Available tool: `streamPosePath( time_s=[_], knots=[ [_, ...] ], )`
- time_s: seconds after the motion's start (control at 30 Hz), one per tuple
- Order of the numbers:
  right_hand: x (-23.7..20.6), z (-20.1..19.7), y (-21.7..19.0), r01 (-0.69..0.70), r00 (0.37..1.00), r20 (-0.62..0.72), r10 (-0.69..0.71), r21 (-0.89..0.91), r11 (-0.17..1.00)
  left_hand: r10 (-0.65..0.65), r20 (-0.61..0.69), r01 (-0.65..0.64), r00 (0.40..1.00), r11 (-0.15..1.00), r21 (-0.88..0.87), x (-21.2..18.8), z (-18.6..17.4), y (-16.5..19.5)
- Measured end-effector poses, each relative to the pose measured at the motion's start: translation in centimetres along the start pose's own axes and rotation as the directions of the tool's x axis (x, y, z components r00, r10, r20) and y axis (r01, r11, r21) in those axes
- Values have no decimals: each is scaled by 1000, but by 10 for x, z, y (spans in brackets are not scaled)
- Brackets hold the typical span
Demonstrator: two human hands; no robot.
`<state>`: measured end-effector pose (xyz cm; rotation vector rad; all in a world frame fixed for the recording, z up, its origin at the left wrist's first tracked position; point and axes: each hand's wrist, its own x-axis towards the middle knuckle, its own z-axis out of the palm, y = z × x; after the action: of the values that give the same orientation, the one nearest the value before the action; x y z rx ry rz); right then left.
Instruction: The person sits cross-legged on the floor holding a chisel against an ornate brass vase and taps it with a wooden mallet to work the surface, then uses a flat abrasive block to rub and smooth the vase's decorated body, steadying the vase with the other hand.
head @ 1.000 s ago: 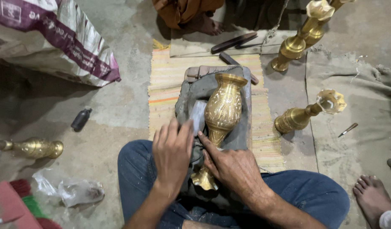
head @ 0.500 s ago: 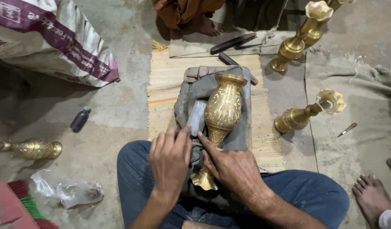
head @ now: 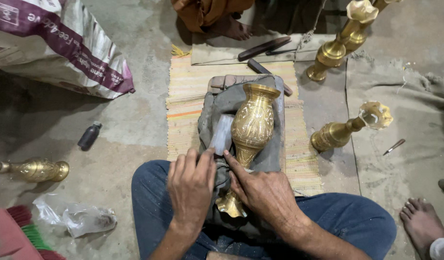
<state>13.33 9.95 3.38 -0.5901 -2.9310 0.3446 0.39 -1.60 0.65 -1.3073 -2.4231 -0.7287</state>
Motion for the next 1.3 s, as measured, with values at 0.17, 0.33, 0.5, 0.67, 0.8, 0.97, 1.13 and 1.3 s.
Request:
streamPosePath(
  time_s=[0.17, 0.33, 0.5, 0.67, 0.8, 0.97, 1.13, 1.3],
  knots=[
    [0, -1, 0, 10, 1000, -6, -10, -3, 1000, -5, -21, 5, 1000, 1000, -14, 14, 11, 1],
    [3, -2, -1, -7, 1000, 28, 8, -3, 1000, 46, -85, -47, 995, 999, -10, 17, 11, -2],
    [0, -1, 0, -5, 1000, -3, 5, 1, 1000, -7, 1, 7, 1000, 1000, -11, -5, 2, 0],
    [2, -2, 0, -2, 1000, 1, 2, 12, 1000, 22, -57, -23, 998, 1000, -17, 18, 20, -2],
    [2, -2, 0, -14, 1000, 16, 14, 22, 1000, 14, -43, -15, 999, 999, -31, 9, 14, -3],
    [0, -1, 0, -17, 999, 29, 16, 22, 1000, -23, 5, 23, 1000, 999, -35, -1, 3, 0],
    [3, -2, -1, -19, 999, 37, 19, -12, 1000, -5, 2, 5, 1000, 1000, -23, 23, 12, 1],
    [1, 0, 0, -29, 999, 25, 29, -6, 1000, -12, -19, 12, 1000, 999, -36, 3, 2, 1]
  ],
)
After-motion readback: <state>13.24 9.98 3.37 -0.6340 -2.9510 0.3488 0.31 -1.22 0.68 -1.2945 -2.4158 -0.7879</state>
